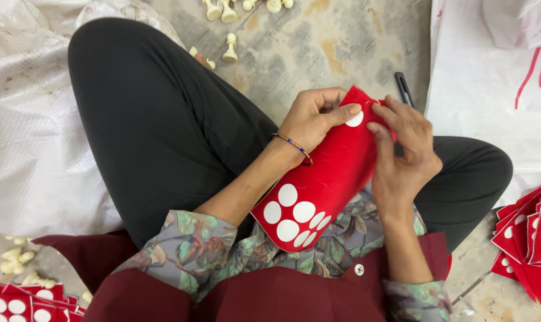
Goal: The person sits on the floor and assembles red game boards by peeling white circular felt discs and pressing them onto the red board surface in dot patterns. Finished boards are placed onto a growing stack beside them, and additional boards are taken from a pile to continue the work.
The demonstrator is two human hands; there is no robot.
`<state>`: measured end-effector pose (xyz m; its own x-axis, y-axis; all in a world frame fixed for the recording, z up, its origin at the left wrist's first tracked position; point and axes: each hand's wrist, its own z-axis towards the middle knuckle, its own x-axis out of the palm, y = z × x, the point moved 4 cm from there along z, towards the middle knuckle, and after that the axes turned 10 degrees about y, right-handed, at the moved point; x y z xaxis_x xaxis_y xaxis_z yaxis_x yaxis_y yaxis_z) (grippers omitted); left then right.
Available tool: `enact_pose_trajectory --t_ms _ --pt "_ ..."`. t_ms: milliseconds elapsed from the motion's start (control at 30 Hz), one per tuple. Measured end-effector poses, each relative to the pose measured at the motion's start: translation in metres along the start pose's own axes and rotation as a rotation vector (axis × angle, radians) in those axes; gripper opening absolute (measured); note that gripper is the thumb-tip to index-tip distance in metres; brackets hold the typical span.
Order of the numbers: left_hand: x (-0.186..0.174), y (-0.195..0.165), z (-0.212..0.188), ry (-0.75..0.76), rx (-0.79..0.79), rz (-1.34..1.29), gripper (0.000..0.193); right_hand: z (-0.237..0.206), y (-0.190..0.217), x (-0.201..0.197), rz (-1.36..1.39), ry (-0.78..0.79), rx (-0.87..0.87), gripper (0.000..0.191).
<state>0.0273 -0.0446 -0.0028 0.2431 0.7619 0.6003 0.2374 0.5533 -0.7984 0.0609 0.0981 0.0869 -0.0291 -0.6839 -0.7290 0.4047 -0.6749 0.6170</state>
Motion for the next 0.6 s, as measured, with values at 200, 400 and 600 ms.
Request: enact_pose_trajectory --t_ms 200,400,600 --pt "0.013 -0.005 -0.009 0.009 0.08 0.19 0.019 -0.009 -0.003 0.014 0.535 0.035 0.325 0.026" --pt "0.019 -0.014 -0.015 -0.032 0.137 0.329 0.019 -0.008 0.0 0.006 0.458 0.056 0.254 0.025" --pt "0.026 -0.027 -0.017 -0.121 0.151 0.707 0.014 -0.003 0.011 -0.003 0.082 0.003 0.178 0.015"
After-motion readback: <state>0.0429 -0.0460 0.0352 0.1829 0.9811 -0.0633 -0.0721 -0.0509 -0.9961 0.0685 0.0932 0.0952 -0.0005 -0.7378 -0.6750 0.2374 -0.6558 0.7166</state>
